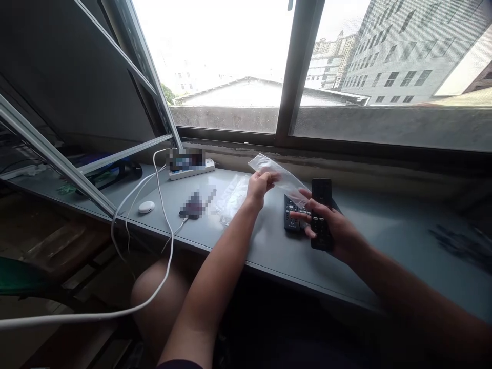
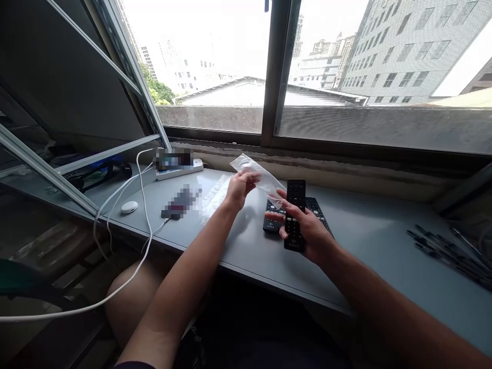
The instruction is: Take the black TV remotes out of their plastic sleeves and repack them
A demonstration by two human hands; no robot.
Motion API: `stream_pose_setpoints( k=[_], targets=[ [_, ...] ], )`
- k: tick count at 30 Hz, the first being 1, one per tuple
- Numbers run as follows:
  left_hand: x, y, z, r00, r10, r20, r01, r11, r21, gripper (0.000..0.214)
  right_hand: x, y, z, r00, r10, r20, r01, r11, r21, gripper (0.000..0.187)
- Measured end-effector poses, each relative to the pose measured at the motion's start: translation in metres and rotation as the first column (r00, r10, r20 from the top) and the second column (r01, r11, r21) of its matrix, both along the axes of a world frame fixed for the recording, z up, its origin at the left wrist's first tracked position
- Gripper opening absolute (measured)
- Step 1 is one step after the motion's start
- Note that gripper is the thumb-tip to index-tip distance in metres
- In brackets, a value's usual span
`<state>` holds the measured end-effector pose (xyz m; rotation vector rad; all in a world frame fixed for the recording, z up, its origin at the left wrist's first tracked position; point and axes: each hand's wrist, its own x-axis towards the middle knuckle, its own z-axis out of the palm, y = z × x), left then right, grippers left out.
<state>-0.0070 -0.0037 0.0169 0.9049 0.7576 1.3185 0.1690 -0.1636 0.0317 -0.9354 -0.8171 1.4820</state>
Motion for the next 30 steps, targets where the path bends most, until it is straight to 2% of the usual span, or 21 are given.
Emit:
stream_pose_setpoints(
  k=[3, 5, 7, 10, 14, 18, 20, 25, 28, 30],
  targets=[
    [-0.005, 0.004, 0.0, 0.988, 0.039, 0.147, -0.032, 0.998, -0.046, 0.016, 0.001, 0.001, 0.001, 0.996, -0.034, -0.083, 0.04, 0.996, 0.075, 0.054],
    [-0.009, 0.005, 0.001, 0.971, 0.052, 0.232, -0.038, 0.997, -0.065, 0.022, 0.001, 0.002, 0.001, 0.993, -0.054, -0.105, 0.062, 0.995, 0.08, 0.056],
    [-0.011, 0.003, 0.003, 0.957, 0.02, 0.29, -0.005, 0.999, -0.052, 0.03, 0.002, 0.002, 0.002, 0.993, -0.043, -0.112, 0.049, 0.997, 0.059, 0.055],
    [-0.014, -0.005, 0.01, 0.935, -0.094, 0.342, 0.088, 0.996, 0.032, 0.036, 0.001, 0.002, 0.004, 0.995, 0.019, -0.099, -0.013, 0.998, 0.061, 0.052],
    [-0.015, -0.021, 0.023, 0.918, -0.242, 0.315, 0.224, 0.97, 0.09, 0.028, -0.001, 0.0, 0.004, 0.996, 0.084, -0.039, -0.081, 0.995, 0.065, 0.048],
    [-0.015, -0.033, 0.028, 0.864, -0.441, 0.242, 0.41, 0.896, 0.169, 0.03, 0.0, -0.002, 0.002, 0.989, 0.148, -0.024, -0.147, 0.988, 0.054, 0.046],
    [-0.013, -0.036, 0.027, 0.84, -0.499, 0.215, 0.465, 0.865, 0.19, 0.035, 0.002, -0.003, 0.001, 0.984, 0.18, 0.0, -0.18, 0.982, 0.059, 0.046],
    [-0.006, -0.036, 0.024, 0.829, -0.537, 0.158, 0.523, 0.843, 0.125, 0.038, 0.007, -0.003, -0.006, 0.97, 0.242, 0.031, -0.244, 0.969, 0.046, 0.051],
    [-0.006, -0.033, 0.026, 0.823, -0.541, 0.176, 0.524, 0.841, 0.137, 0.037, 0.009, -0.002, -0.008, 0.976, 0.218, 0.017, -0.219, 0.974, 0.059, 0.054],
    [-0.007, -0.031, 0.028, 0.833, -0.518, 0.193, 0.499, 0.855, 0.144, 0.047, 0.009, -0.002, -0.006, 0.981, 0.192, -0.002, -0.191, 0.979, 0.072, 0.053]
  ],
)
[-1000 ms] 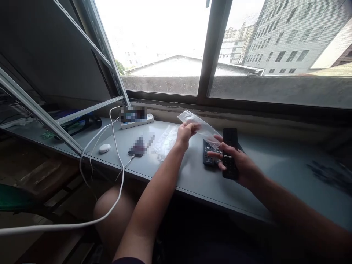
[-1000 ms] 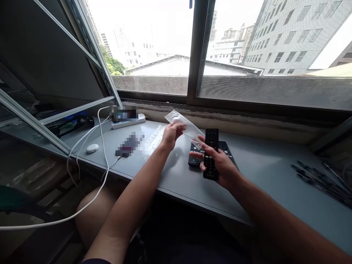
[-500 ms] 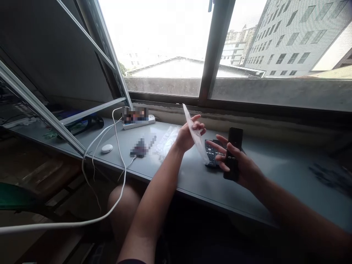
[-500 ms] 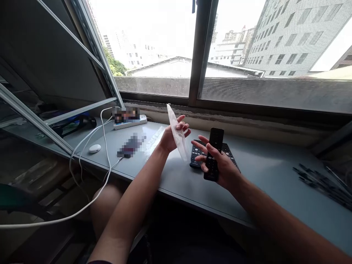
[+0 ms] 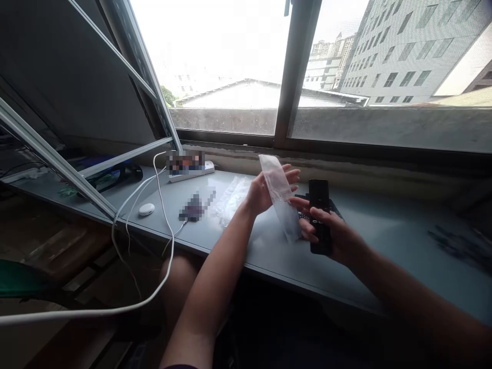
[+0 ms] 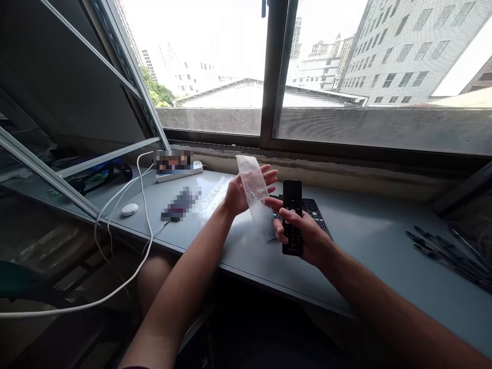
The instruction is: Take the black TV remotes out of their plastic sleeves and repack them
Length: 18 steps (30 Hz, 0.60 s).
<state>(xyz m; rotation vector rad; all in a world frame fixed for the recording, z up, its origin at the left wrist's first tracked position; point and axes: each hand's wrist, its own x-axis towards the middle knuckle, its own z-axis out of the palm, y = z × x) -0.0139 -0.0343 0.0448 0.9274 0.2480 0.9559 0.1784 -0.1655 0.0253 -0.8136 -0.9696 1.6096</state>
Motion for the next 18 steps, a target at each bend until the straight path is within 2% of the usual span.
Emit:
stream_pose_setpoints(
  k=[2, 4, 8, 10, 12, 13, 15, 16, 18],
  targets=[
    [-0.001, 0.003, 0.0, 0.999, 0.038, -0.038, -0.039, 0.999, -0.01, 0.062, 0.0, 0.0, 0.002, 0.999, -0.035, -0.014, 0.035, 0.999, 0.005, 0.049],
    [0.0, 0.006, -0.004, 0.987, 0.067, -0.143, -0.067, 0.998, 0.004, 0.068, 0.001, 0.0, 0.005, 0.998, -0.065, -0.002, 0.065, 0.998, 0.004, 0.047],
    [0.004, 0.013, -0.019, 0.936, 0.148, -0.318, -0.103, 0.983, 0.155, 0.048, 0.002, 0.0, 0.007, 0.994, -0.071, 0.085, 0.071, 0.997, 0.012, 0.063],
    [0.004, 0.019, -0.025, 0.922, 0.201, -0.332, -0.149, 0.973, 0.175, 0.053, 0.0, -0.001, 0.008, 0.99, -0.078, 0.115, 0.076, 0.997, 0.019, 0.071],
    [-0.001, 0.027, -0.029, 0.885, 0.318, -0.342, -0.276, 0.947, 0.166, 0.058, -0.002, -0.001, 0.007, 0.987, -0.088, 0.136, 0.085, 0.996, 0.026, 0.074],
    [-0.005, 0.031, -0.03, 0.839, 0.409, -0.359, -0.37, 0.912, 0.175, 0.058, -0.003, -0.001, 0.007, 0.985, -0.091, 0.144, 0.088, 0.996, 0.027, 0.072],
    [-0.015, 0.038, -0.031, 0.67, 0.6, -0.438, -0.547, 0.797, 0.254, 0.054, -0.005, -0.002, 0.007, 0.985, -0.085, 0.152, 0.082, 0.996, 0.026, 0.067],
    [-0.02, 0.041, -0.031, 0.583, 0.66, -0.474, -0.585, 0.746, 0.319, 0.048, -0.005, -0.002, 0.006, 0.985, -0.08, 0.151, 0.077, 0.997, 0.026, 0.064],
    [-0.029, 0.042, -0.03, 0.464, 0.728, -0.504, -0.574, 0.681, 0.455, 0.032, -0.006, -0.002, 0.006, 0.987, -0.073, 0.144, 0.069, 0.997, 0.032, 0.058]
  ],
)
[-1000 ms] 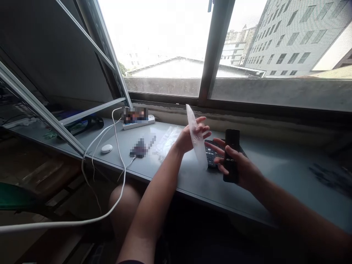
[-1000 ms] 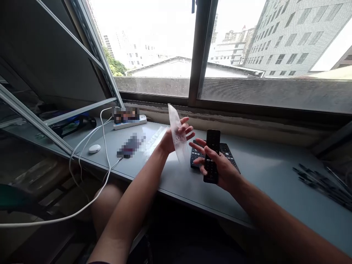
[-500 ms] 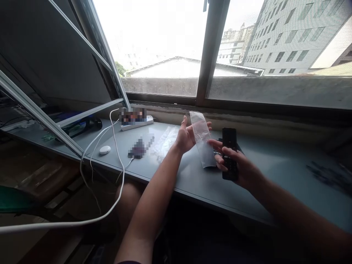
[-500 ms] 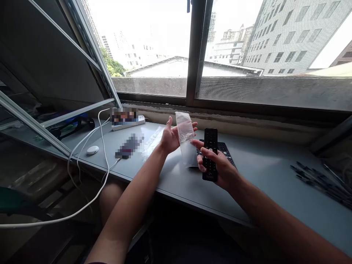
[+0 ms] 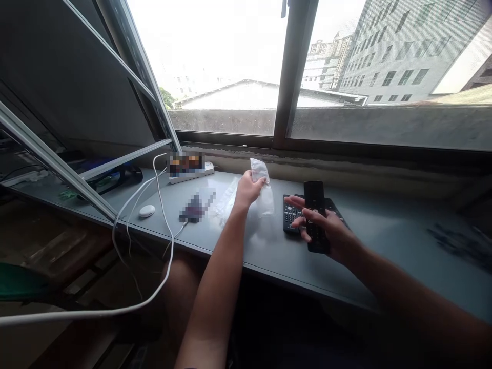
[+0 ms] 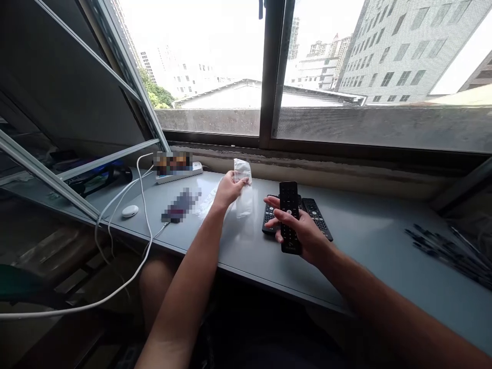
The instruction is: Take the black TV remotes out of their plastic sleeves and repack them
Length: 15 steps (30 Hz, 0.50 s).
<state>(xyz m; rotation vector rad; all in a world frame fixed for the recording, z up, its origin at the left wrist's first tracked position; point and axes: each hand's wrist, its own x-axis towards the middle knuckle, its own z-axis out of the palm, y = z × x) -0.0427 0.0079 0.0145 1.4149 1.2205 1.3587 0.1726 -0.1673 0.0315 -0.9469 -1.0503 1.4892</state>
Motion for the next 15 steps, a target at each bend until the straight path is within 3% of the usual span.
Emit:
stream_pose_setpoints(
  k=[3, 6, 9, 12, 15],
  targets=[
    [-0.009, -0.002, 0.005, 0.984, -0.016, -0.18, 0.027, 0.998, 0.056, 0.021, 0.0, 0.0, 0.001, 1.0, 0.002, -0.021, -0.002, 1.0, 0.015, 0.052],
    [-0.022, 0.001, 0.012, 0.952, -0.031, -0.305, 0.039, 0.999, 0.022, 0.02, -0.002, -0.001, 0.003, 0.998, 0.037, -0.056, -0.038, 0.999, -0.016, 0.043],
    [-0.043, 0.006, 0.019, 0.901, 0.025, -0.433, -0.03, 1.0, -0.004, 0.022, -0.003, -0.002, 0.005, 0.991, 0.103, -0.091, -0.108, 0.993, -0.053, 0.04],
    [-0.06, 0.006, 0.024, 0.78, 0.073, -0.622, -0.138, 0.989, -0.057, 0.029, -0.005, 0.0, 0.005, 0.981, 0.138, -0.138, -0.15, 0.986, -0.077, 0.04],
    [-0.064, -0.001, 0.029, 0.565, 0.042, -0.824, -0.246, 0.962, -0.12, 0.039, -0.005, 0.003, 0.003, 0.972, 0.146, -0.181, -0.169, 0.979, -0.117, 0.041]
  ],
)
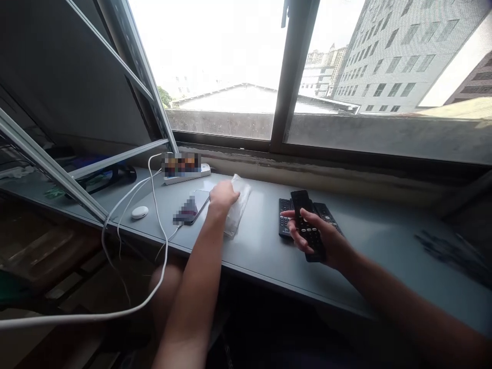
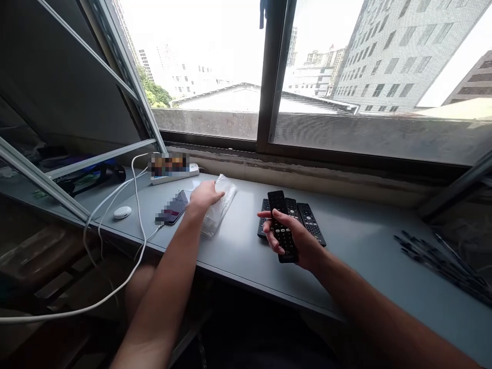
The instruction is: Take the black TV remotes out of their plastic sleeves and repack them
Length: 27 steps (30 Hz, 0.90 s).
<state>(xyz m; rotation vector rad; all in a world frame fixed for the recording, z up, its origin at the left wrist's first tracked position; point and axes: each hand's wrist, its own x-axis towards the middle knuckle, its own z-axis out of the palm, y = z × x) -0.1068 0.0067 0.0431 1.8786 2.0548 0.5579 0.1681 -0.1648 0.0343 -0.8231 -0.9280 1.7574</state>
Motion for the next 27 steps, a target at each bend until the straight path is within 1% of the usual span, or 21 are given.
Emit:
stream_pose_setpoints(
  k=[2, 3, 5, 6, 8, 9, 10, 11, 12, 13, 14, 15, 16, 17, 18, 19, 20, 21, 24, 27],
  targets=[
    [0.006, -0.007, 0.007, 0.987, 0.027, -0.158, -0.017, 0.998, 0.064, 0.051, 0.001, 0.002, -0.003, 0.999, -0.001, -0.032, 0.0, 1.0, -0.024, 0.044],
    [0.01, -0.011, 0.011, 0.979, 0.04, -0.199, -0.02, 0.995, 0.1, 0.054, 0.002, 0.003, -0.004, 0.999, -0.001, -0.054, -0.001, 0.999, -0.038, 0.046],
    [0.023, -0.018, 0.022, 0.971, 0.032, -0.235, 0.008, 0.985, 0.169, 0.055, 0.004, 0.004, -0.004, 0.994, 0.0, -0.106, -0.007, 0.998, -0.07, 0.052],
    [0.03, -0.022, 0.028, 0.971, 0.006, -0.239, 0.042, 0.98, 0.196, 0.056, 0.005, 0.003, -0.003, 0.991, 0.0, -0.132, -0.011, 0.996, -0.085, 0.056],
    [0.048, -0.029, 0.039, 0.971, -0.095, -0.221, 0.144, 0.966, 0.214, 0.055, 0.007, 0.003, 0.0, 0.984, -0.011, -0.175, -0.009, 0.993, -0.114, 0.062],
    [0.059, -0.032, 0.043, 0.965, -0.181, -0.189, 0.219, 0.954, 0.206, 0.055, 0.008, 0.003, 0.002, 0.981, -0.022, -0.194, -0.003, 0.992, -0.128, 0.063],
    [0.07, -0.035, 0.045, 0.95, -0.284, -0.127, 0.305, 0.932, 0.197, 0.057, 0.008, 0.003, 0.003, 0.977, -0.037, -0.21, 0.006, 0.99, -0.143, 0.063],
    [0.081, -0.038, 0.045, 0.921, -0.388, -0.029, 0.386, 0.902, 0.193, 0.06, 0.009, 0.003, 0.005, 0.973, -0.054, -0.225, 0.018, 0.987, -0.158, 0.061],
    [0.093, -0.04, 0.043, 0.877, -0.47, 0.104, 0.447, 0.875, 0.189, 0.065, 0.009, 0.003, 0.006, 0.968, -0.073, -0.238, 0.032, 0.984, -0.173, 0.059],
    [0.105, -0.041, 0.04, 0.819, -0.521, 0.242, 0.486, 0.853, 0.193, 0.07, 0.01, 0.004, 0.007, 0.964, -0.091, -0.249, 0.044, 0.981, -0.187, 0.056],
    [0.117, -0.042, 0.036, 0.75, -0.554, 0.362, 0.516, 0.832, 0.204, 0.074, 0.011, 0.005, 0.008, 0.96, -0.108, -0.257, 0.056, 0.978, -0.201, 0.053],
    [0.128, -0.042, 0.031, 0.666, -0.591, 0.455, 0.566, 0.797, 0.208, 0.076, 0.011, 0.007, 0.008, 0.957, -0.121, -0.263, 0.065, 0.975, -0.213, 0.05],
    [0.138, -0.042, 0.025, 0.571, -0.633, 0.522, 0.617, 0.751, 0.236, 0.074, 0.012, 0.008, 0.007, 0.955, -0.131, -0.267, 0.072, 0.973, -0.221, 0.046],
    [0.146, -0.042, 0.019, 0.499, -0.665, 0.555, 0.654, 0.71, 0.263, 0.067, 0.013, 0.009, 0.007, 0.953, -0.138, -0.27, 0.077, 0.971, -0.227, 0.043],
    [0.153, -0.041, 0.014, 0.444, -0.692, 0.569, 0.686, 0.671, 0.282, 0.059, 0.014, 0.009, 0.007, 0.951, -0.144, -0.275, 0.081, 0.97, -0.229, 0.041],
    [0.158, -0.04, 0.009, 0.41, -0.707, 0.576, 0.703, 0.647, 0.294, 0.052, 0.015, 0.01, 0.008, 0.948, -0.15, -0.281, 0.083, 0.969, -0.234, 0.04],
    [0.162, -0.039, 0.005, 0.388, -0.707, 0.591, 0.71, 0.639, 0.298, 0.048, 0.016, 0.01, 0.008, 0.945, -0.153, -0.288, 0.083, 0.966, -0.244, 0.039],
    [0.164, -0.037, 0.002, 0.372, -0.692, 0.619, 0.706, 0.644, 0.295, 0.045, 0.017, 0.009, 0.009, 0.943, -0.157, -0.294, 0.081, 0.963, -0.257, 0.038],
    [0.161, -0.029, -0.004, 0.346, -0.638, 0.688, 0.65, 0.692, 0.314, 0.046, 0.018, 0.008, 0.011, 0.935, -0.159, -0.318, 0.057, 0.95, -0.306, 0.036],
    [0.154, -0.017, -0.011, 0.364, -0.653, 0.664, 0.558, 0.724, 0.406, 0.045, 0.017, 0.006, 0.012, 0.934, -0.145, -0.328, 0.034, 0.946, -0.322, 0.039]
  ],
)
